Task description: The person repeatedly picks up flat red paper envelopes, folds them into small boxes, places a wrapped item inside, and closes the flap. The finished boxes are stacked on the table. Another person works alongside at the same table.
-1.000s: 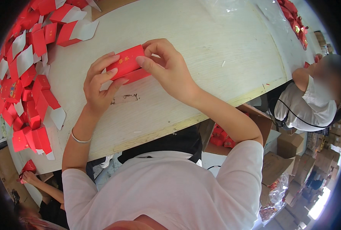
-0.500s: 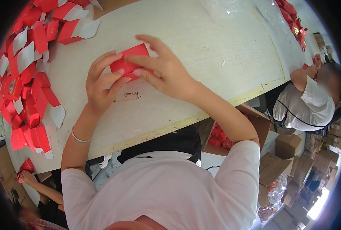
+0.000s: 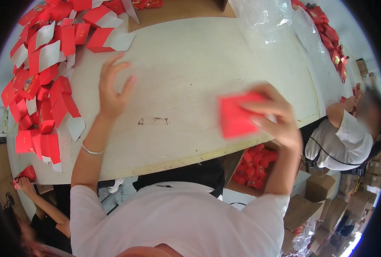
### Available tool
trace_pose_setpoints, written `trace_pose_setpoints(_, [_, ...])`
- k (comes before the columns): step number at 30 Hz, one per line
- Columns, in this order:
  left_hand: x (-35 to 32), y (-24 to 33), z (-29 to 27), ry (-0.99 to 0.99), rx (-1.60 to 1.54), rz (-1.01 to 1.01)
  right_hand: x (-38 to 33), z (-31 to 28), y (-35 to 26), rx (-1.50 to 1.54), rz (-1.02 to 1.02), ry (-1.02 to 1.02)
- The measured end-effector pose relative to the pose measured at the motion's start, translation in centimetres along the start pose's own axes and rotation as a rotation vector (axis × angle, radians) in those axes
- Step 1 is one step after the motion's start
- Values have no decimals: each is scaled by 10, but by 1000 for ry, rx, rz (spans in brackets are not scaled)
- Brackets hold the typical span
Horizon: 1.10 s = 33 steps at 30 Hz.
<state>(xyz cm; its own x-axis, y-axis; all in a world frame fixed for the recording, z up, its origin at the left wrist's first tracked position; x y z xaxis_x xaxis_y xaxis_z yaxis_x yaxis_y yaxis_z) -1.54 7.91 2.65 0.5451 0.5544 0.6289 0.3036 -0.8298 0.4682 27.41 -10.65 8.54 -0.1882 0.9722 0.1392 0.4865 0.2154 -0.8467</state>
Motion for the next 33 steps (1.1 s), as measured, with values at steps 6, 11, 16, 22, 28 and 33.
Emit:
trace_pose_setpoints(6, [61,-100,-47,-203,482,-224,-122,-82,1,-183,541,-43])
trace_pose_setpoints(11, [68,-99,-53,-526,678,-520,-71,-78,13,-24,322,51])
trace_pose_setpoints(16, [69,-59,-54,-641,542,-440,51,-38,43,71,174,34])
trace_pose_setpoints(22, [14,-57,-32,-837,-93,-364,231,25,93,-370,-222,142])
trace_pose_setpoints(28, [0,-6,-20,-778,-46,-354,387,69,123,-762,-139,237])
trace_pose_setpoints(33, [-11,9,-19,-753,-285,-494,433,85,128,-875,63,261])
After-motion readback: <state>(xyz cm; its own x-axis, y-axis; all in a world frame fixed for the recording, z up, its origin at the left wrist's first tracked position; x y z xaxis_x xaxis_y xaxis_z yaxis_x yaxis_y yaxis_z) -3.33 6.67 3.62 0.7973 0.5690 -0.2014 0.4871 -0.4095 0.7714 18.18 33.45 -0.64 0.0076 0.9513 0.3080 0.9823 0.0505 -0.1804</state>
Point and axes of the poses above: each hand's wrist, its own x-axis towards the middle knuckle, its own z-axis out of the palm, y = z × x, the point moved 3 cm from there along x, towards the middle knuckle, and after that the axes turned 7 degrees about -y, right-handed, at the moved point
